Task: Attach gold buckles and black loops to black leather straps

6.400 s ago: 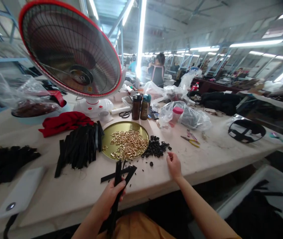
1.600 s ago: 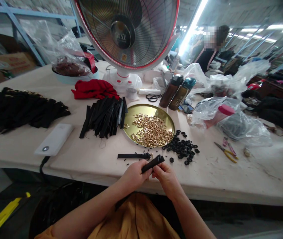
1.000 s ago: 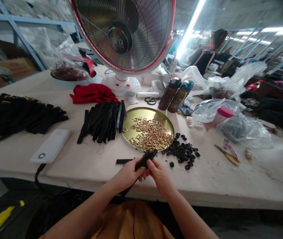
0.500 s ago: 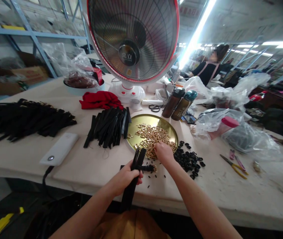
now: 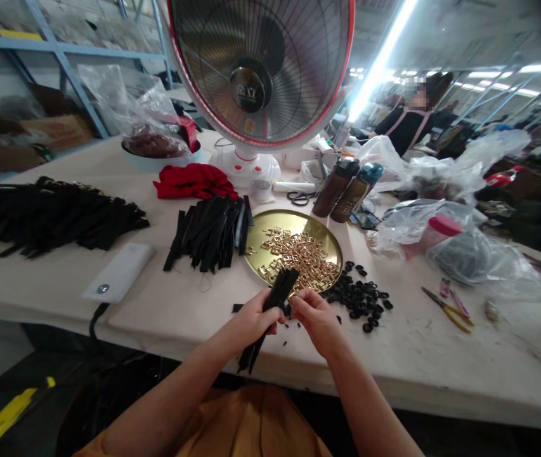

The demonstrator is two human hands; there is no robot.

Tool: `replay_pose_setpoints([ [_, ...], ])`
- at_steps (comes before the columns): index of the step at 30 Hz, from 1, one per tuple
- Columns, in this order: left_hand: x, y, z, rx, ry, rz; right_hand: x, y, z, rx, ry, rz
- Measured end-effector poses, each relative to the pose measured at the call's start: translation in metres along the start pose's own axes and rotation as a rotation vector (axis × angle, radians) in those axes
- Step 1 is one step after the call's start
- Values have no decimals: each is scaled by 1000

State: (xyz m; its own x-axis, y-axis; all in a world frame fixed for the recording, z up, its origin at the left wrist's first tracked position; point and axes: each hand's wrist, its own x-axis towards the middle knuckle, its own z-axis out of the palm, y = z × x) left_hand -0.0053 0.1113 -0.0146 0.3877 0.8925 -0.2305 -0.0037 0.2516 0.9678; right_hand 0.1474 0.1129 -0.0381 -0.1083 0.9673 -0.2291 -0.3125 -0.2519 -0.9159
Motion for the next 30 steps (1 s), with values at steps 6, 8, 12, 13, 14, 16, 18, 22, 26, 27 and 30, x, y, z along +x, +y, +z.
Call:
replay_pose_setpoints([
  [6, 1, 1, 5, 59, 75, -46, -9, 11, 7, -108, 40, -150],
  [8, 1, -2, 6, 93, 84, -18, -12, 13, 7, -99, 50, -125],
  [12, 2, -13, 7, 190, 138, 51, -20, 15, 5, -41, 92, -20],
  [13, 3, -16, 7, 214, 155, 52, -22, 15, 4, -25, 97, 2],
  [14, 4, -18, 7, 232, 166, 49, -25, 15, 4, -9, 96, 20],
  [16, 5, -20, 8, 236, 177, 37, -30, 15, 2, 14, 66, 46],
  [18, 5, -20, 9, 214, 182, 22, -33, 16, 1, 3, 12, 56],
  [22, 3, -15, 9, 187, 122, -24, -34, 24, -5, -108, -19, -32],
  [26, 1, -14, 8, 207, 84, -51, -31, 30, -10, -166, -9, -45],
  [27, 0, -14, 8, 208, 79, -55, -31, 31, -10, -168, -25, -33],
  [30, 0, -16, 9, 206, 62, -62, -32, 31, -8, -165, -51, -30],
])
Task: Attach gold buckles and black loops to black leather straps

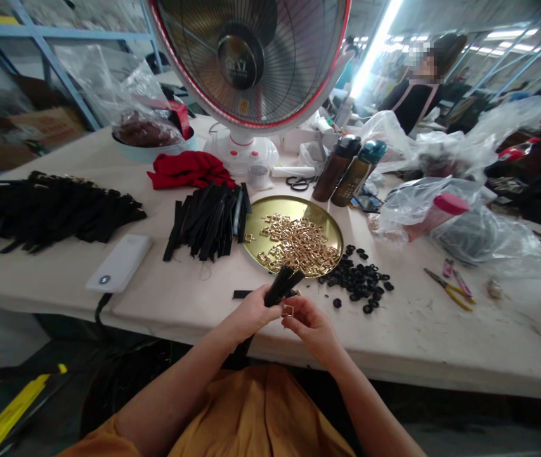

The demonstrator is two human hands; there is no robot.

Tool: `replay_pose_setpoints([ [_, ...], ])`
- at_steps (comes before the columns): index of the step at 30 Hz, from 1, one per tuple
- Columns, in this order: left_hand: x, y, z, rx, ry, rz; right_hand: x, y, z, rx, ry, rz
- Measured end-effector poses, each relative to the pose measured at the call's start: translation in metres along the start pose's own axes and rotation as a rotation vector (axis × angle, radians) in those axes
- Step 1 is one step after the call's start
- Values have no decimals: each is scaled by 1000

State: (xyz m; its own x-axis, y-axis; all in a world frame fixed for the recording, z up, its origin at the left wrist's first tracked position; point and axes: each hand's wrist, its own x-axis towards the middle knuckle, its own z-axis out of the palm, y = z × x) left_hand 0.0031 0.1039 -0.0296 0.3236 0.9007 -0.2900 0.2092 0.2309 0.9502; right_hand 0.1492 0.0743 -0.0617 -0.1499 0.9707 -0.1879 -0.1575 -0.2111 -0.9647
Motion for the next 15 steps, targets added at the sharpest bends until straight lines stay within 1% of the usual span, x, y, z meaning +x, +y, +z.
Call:
replay_pose_setpoints([
  [3, 0, -1, 0, -9, -14, 24, -1, 0, 1, 23, 54, 15],
  [5, -1, -2, -1, -43, -51, 37, -1, -2, -1, 97, 124, 62],
  [8, -3, -5, -3, -63, -96, 5, 2, -7, -6, 324, 272, 126],
  [10, -5, -7, -5, 2, -79, 0, 3, -11, -9, 490, 356, 153],
  [12, -8, -9, -5, 98, -62, 41, 4, -15, -10, 601, 387, 182],
  [15, -13, -10, -5, 227, -57, 103, 2, -17, -10, 650, 358, 225],
])
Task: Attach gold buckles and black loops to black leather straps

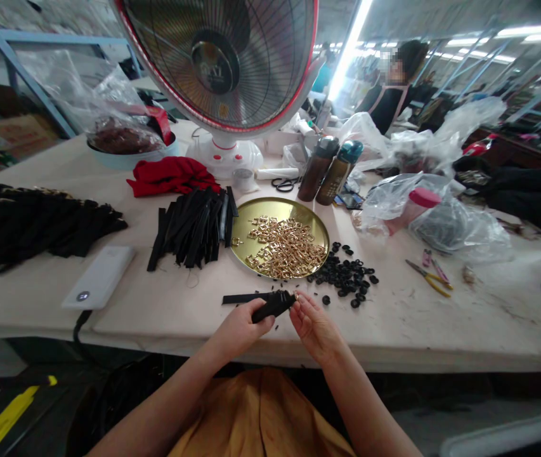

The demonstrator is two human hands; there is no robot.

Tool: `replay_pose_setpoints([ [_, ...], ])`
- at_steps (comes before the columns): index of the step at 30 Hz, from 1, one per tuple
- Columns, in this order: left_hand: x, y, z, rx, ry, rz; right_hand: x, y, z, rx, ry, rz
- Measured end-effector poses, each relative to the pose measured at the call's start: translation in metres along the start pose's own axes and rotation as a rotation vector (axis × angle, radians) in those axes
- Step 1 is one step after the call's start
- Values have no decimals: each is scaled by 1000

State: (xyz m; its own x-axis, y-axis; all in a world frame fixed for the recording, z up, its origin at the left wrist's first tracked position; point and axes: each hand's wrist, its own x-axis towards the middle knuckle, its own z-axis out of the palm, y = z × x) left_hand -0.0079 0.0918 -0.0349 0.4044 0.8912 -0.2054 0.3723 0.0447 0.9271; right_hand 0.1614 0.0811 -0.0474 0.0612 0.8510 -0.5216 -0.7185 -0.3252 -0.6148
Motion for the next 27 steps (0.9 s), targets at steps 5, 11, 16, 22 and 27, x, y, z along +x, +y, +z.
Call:
replay_pose_setpoints([
  [5, -3, 3, 1, 65, -27, 9, -3, 6, -4, -54, -39, 14],
  [11, -6, 8, -2, 24, -48, 50, -6, 3, -5, -25, -26, 73],
  [16, -5, 9, 0, -22, -46, 24, -12, 10, -2, -90, -40, 57],
  [22, -2, 10, 13, -206, -85, -35, -18, 27, 0, -307, -73, -154],
  [27, 1, 6, 18, -379, -75, -93, -22, 24, 2, -463, -71, -274],
])
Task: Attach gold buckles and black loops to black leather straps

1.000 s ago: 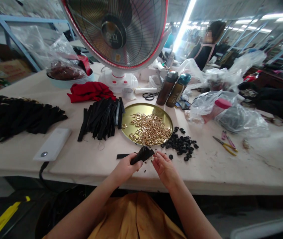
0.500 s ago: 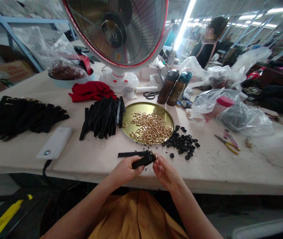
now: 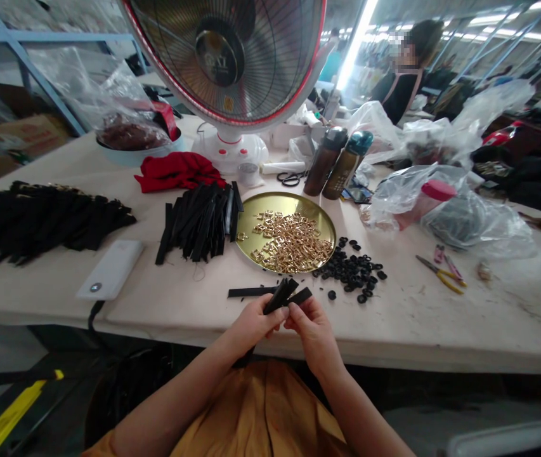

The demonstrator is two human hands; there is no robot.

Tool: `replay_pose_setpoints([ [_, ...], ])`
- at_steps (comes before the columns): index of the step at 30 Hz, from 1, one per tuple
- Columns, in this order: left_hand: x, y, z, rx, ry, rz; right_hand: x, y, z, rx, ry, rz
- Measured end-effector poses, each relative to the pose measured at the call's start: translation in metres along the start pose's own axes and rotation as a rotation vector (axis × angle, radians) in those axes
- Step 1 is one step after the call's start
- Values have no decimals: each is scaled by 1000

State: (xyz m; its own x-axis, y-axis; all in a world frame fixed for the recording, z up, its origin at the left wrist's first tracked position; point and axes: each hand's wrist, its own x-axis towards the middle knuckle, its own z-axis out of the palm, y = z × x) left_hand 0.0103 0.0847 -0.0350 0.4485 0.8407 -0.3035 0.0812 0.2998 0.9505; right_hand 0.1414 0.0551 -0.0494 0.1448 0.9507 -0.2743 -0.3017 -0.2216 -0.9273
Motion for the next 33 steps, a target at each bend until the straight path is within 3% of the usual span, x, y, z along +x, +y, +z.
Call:
replay_pose_setpoints([
  [4, 2, 0, 0, -87, -13, -51, 2, -2, -2, -88, -4, -7],
  [9, 2, 0, 0, -113, 14, -104, 3, 5, -4, 85, -67, 133],
  [11, 2, -2, 1, -82, 28, -102, 1, 7, -4, -49, -40, 40],
  [16, 1, -6, 3, 38, 48, -41, 0, 4, -9, -508, 72, -344],
  [18, -1, -6, 4, 51, 51, -19, 3, 4, -10, -494, 69, -312],
  [22, -1, -7, 3, 64, 37, 5, 3, 3, -8, -311, -63, -124],
  [26, 3, -7, 0, 67, 20, 14, -5, 0, -10, -409, -124, -254],
  [30, 6, -9, 1, 26, -29, -19, 3, -6, -42, -602, -212, -256],
  [33, 8, -11, 4, 6, -53, -78, 27, -12, -80, -814, 100, -367],
])
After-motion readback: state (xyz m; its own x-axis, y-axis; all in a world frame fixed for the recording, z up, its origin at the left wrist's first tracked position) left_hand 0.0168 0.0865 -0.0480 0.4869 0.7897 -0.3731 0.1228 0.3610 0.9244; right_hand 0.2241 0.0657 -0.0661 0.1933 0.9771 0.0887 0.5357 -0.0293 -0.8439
